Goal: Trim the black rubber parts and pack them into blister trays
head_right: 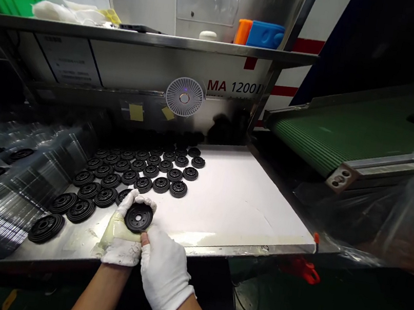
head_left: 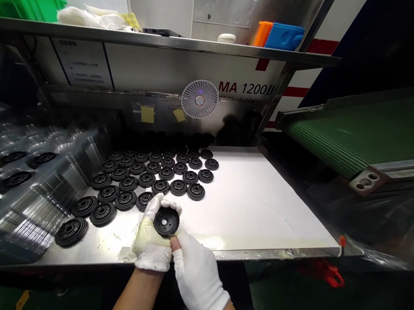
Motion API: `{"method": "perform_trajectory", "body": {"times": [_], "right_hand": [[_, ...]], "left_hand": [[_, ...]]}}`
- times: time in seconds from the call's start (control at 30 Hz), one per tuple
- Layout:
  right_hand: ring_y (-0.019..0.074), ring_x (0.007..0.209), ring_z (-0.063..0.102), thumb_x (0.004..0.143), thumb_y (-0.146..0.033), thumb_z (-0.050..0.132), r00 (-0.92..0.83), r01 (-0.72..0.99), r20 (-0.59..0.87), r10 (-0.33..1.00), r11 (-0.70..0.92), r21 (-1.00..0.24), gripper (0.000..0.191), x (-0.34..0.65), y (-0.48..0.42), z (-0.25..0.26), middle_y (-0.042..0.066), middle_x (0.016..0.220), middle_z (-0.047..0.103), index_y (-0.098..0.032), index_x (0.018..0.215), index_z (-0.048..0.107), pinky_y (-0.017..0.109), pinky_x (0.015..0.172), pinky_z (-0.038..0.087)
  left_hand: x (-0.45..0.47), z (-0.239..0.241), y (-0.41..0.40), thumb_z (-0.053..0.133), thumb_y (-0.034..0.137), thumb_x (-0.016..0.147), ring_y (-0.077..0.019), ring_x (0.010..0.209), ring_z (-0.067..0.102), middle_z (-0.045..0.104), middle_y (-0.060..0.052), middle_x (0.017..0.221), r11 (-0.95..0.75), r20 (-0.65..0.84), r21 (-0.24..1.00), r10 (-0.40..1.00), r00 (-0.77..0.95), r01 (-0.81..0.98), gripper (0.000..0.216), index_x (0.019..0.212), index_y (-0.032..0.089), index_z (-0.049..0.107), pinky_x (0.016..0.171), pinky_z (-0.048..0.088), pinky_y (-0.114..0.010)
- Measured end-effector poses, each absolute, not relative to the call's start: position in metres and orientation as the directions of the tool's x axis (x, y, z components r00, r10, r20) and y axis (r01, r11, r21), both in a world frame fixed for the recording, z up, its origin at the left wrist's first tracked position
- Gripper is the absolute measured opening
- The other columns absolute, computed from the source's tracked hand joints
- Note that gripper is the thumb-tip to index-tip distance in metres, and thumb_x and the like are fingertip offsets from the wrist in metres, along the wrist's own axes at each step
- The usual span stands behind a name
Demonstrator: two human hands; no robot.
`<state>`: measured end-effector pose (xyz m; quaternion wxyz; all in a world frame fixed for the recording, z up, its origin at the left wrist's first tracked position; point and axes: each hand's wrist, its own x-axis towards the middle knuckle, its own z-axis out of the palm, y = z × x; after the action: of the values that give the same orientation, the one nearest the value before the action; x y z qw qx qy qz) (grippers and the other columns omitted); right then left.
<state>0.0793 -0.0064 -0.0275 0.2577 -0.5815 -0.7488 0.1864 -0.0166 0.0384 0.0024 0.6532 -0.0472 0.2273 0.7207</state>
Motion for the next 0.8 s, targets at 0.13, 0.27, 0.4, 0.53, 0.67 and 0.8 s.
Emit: {"method": "perform_trajectory", "body": {"times": [0.13, 0.27, 0.4, 0.53, 0.67, 0.8], "right_hand": [[0.0134, 0.057, 0.052, 0.093, -0.034, 0.029, -0.139, 0.797, 0.167, 0.976, 0.21, -0.566, 0.028, 0.083, -0.001, -0.025, -0.001, 0.067, 0.06, -0.023, 0.078, 0.05, 0.028, 0.053, 0.028], [0.0142, 0.059, 0.052, 0.093, -0.033, 0.029, -0.127, 0.797, 0.166, 0.978, 0.2, -0.57, 0.027, 0.085, 0.0, -0.026, -0.001, 0.069, 0.059, -0.023, 0.079, 0.05, 0.028, 0.054, 0.03], [0.014, 0.062, 0.052, 0.093, -0.035, 0.026, -0.124, 0.749, 0.143, 0.982, 0.187, -0.635, 0.029, 0.085, -0.002, -0.028, 0.0, 0.071, 0.058, -0.023, 0.078, 0.048, 0.028, 0.056, 0.031], [0.013, 0.061, 0.05, 0.093, -0.036, 0.025, -0.134, 0.714, 0.126, 0.983, 0.184, -0.675, 0.029, 0.087, -0.002, -0.027, -0.001, 0.07, 0.057, -0.023, 0.077, 0.046, 0.027, 0.056, 0.031], [0.0129, 0.062, 0.051, 0.093, -0.036, 0.027, -0.184, 0.722, 0.128, 0.975, 0.222, -0.655, 0.028, 0.087, -0.003, -0.023, -0.002, 0.07, 0.058, -0.024, 0.079, 0.049, 0.027, 0.056, 0.03], [0.0131, 0.061, 0.051, 0.093, -0.037, 0.026, -0.165, 0.734, 0.13, 0.978, 0.21, -0.646, 0.03, 0.087, -0.003, -0.022, -0.002, 0.07, 0.058, -0.024, 0.079, 0.049, 0.027, 0.056, 0.029]], "left_hand": [[-0.015, 0.002, 0.038, 0.051, 0.011, 0.082, -0.0079, 0.062, 0.056, 0.052, 0.002, 0.065, -0.054, -0.347, 0.316, 0.923, -0.168, -0.947, 0.008, 0.078, 0.016, 0.056, 0.067, 0.051, -0.023], [-0.015, 0.002, 0.038, 0.051, 0.01, 0.082, -0.0072, 0.062, 0.055, 0.052, 0.003, 0.065, -0.077, -0.336, 0.314, 0.923, -0.187, -0.946, 0.009, 0.079, 0.016, 0.056, 0.067, 0.051, -0.023], [-0.014, 0.005, 0.036, 0.051, 0.011, 0.082, -0.0067, 0.062, 0.055, 0.052, 0.003, 0.066, -0.085, -0.322, 0.318, 0.927, -0.192, -0.944, 0.007, 0.083, 0.017, 0.056, 0.068, 0.051, -0.023], [-0.013, 0.009, 0.035, 0.051, 0.012, 0.083, -0.0065, 0.063, 0.055, 0.052, 0.003, 0.067, -0.085, -0.323, 0.316, 0.927, -0.191, -0.945, 0.009, 0.086, 0.018, 0.057, 0.069, 0.051, -0.023], [-0.012, 0.012, 0.034, 0.051, 0.011, 0.083, -0.0066, 0.063, 0.055, 0.051, 0.003, 0.067, -0.068, -0.342, 0.309, 0.923, -0.178, -0.949, 0.008, 0.085, 0.017, 0.056, 0.068, 0.052, -0.023], [-0.012, 0.015, 0.033, 0.05, 0.01, 0.083, -0.0064, 0.063, 0.055, 0.051, 0.003, 0.067, -0.074, -0.342, 0.305, 0.922, -0.182, -0.949, 0.011, 0.086, 0.018, 0.057, 0.068, 0.051, -0.022]]}}
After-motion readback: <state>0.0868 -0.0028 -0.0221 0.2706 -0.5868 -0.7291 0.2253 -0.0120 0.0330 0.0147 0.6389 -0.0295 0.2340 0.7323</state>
